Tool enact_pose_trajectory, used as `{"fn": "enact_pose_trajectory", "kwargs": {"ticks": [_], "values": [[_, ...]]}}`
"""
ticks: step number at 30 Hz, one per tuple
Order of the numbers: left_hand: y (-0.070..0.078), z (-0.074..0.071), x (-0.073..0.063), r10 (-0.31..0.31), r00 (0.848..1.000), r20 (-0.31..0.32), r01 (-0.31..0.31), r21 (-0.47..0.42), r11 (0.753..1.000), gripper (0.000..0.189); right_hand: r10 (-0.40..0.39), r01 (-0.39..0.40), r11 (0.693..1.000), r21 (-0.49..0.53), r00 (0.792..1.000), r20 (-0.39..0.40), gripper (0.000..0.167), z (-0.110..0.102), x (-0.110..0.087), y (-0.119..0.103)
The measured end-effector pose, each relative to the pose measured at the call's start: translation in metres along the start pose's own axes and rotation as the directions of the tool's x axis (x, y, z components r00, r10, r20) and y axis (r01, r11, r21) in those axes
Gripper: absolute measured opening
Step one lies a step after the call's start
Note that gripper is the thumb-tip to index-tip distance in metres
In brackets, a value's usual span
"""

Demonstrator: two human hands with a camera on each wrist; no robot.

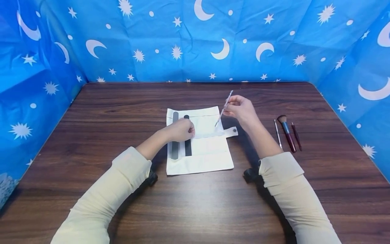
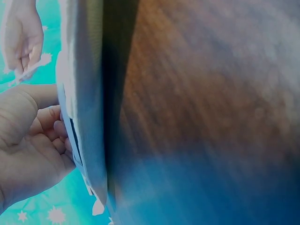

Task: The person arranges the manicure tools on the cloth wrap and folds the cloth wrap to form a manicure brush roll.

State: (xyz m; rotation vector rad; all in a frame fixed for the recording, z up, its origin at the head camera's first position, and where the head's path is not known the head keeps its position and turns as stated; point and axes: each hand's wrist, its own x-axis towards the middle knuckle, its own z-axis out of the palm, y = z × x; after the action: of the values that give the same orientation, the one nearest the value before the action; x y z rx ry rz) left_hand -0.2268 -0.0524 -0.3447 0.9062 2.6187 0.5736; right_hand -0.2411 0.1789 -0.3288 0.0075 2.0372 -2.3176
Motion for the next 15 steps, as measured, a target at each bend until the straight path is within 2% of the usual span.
{"fn": "enact_pose_trajectory", "kwargs": {"ticks": [2,3,8,10,15], "values": [[0.0,0.0,0.0,-0.004,1.0,0.0,0.004,-0.008,1.0,0.011,0.013,-0.013,1.0,-0.016,1.0,0.018,0.014,0.009,0.002,0.003],[0.0,-0.001,0.0,-0.007,1.0,-0.001,0.007,-0.011,1.0,0.011,0.021,-0.021,1.0,0.01,0.999,0.044,0.014,0.01,0.009,0.011],[0.001,-0.002,-0.001,-0.006,1.0,-0.009,0.006,-0.022,1.0,0.011,0.082,-0.083,0.997,0.004,0.994,0.067,0.021,0.029,0.017,0.02],[0.0,-0.001,-0.001,0.006,1.0,-0.015,-0.006,-0.021,1.0,0.012,0.105,-0.105,0.994,-0.011,0.993,0.055,0.02,0.039,0.013,0.017],[-0.003,-0.001,0.0,0.029,0.999,-0.025,-0.029,-0.02,0.999,0.013,0.153,-0.155,0.988,0.017,0.985,0.079,0.011,0.049,0.015,0.02]]}}
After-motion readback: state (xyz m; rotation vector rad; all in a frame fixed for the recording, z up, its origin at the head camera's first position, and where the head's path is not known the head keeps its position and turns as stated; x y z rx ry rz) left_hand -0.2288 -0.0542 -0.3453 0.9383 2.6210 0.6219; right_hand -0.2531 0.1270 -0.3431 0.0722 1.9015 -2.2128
